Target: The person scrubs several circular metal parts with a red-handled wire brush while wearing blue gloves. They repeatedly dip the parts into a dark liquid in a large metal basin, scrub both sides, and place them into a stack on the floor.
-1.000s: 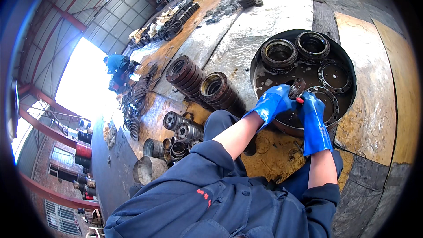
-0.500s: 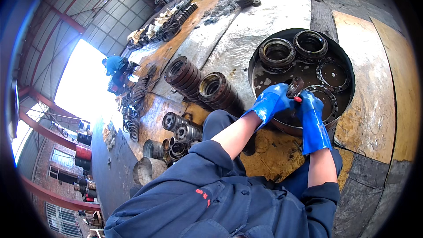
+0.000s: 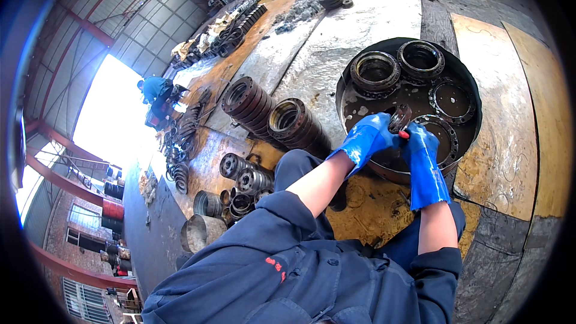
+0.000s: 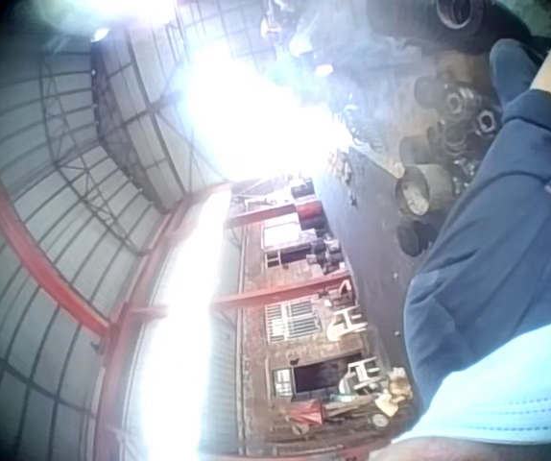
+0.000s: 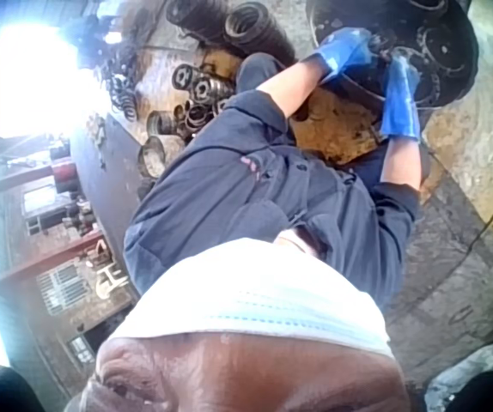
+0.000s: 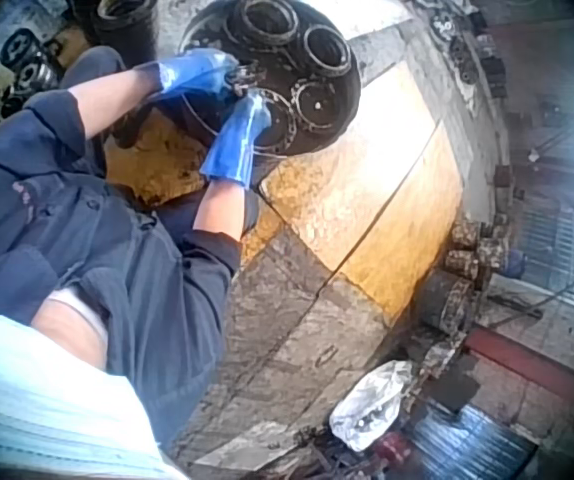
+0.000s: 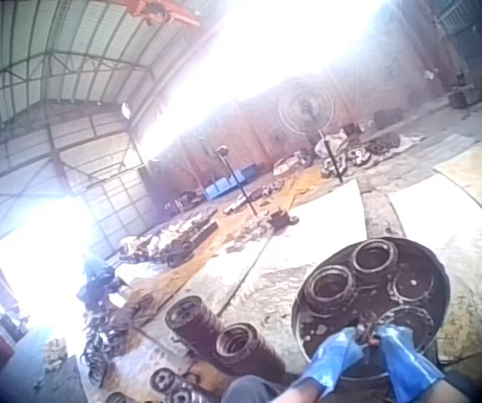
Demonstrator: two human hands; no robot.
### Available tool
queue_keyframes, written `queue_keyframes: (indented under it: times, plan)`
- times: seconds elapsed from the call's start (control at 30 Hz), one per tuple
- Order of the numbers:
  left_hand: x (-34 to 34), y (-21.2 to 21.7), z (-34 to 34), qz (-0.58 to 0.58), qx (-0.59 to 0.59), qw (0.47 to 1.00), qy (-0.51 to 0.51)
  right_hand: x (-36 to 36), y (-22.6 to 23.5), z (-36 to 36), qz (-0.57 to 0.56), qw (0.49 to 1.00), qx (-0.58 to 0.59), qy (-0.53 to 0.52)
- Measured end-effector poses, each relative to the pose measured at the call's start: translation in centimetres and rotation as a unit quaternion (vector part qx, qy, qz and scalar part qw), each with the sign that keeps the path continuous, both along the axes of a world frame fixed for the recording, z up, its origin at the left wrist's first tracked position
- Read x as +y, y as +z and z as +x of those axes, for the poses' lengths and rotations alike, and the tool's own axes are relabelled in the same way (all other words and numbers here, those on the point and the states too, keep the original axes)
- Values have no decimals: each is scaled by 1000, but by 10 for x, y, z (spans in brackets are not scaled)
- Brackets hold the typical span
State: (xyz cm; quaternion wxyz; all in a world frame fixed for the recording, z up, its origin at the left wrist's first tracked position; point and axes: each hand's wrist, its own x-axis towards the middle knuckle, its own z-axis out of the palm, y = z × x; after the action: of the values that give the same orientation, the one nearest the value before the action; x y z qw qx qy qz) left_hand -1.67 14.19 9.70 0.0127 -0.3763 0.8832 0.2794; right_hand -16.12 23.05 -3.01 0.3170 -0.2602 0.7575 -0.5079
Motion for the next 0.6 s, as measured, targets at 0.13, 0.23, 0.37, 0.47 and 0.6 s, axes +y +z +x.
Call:
queue_keyframes:
  times: [0.13,0.23,0.37,0.47,0.6]
  plan:
    - [4,8,-4,-6,-3,1000,0,-1,-16,-4,-74,991,112,-2]
    - [5,8,0,-5,-18,1000,10,-2,11,8,-84,979,-153,-101]
    - [8,11,0,-9,-14,1000,16,-1,46,20,-82,928,-321,-171]
    - [8,12,0,-15,-18,1000,14,-1,48,18,-67,936,-311,-151]
    - [8,12,-3,-11,-21,1000,10,-1,42,15,-68,944,-291,-141]
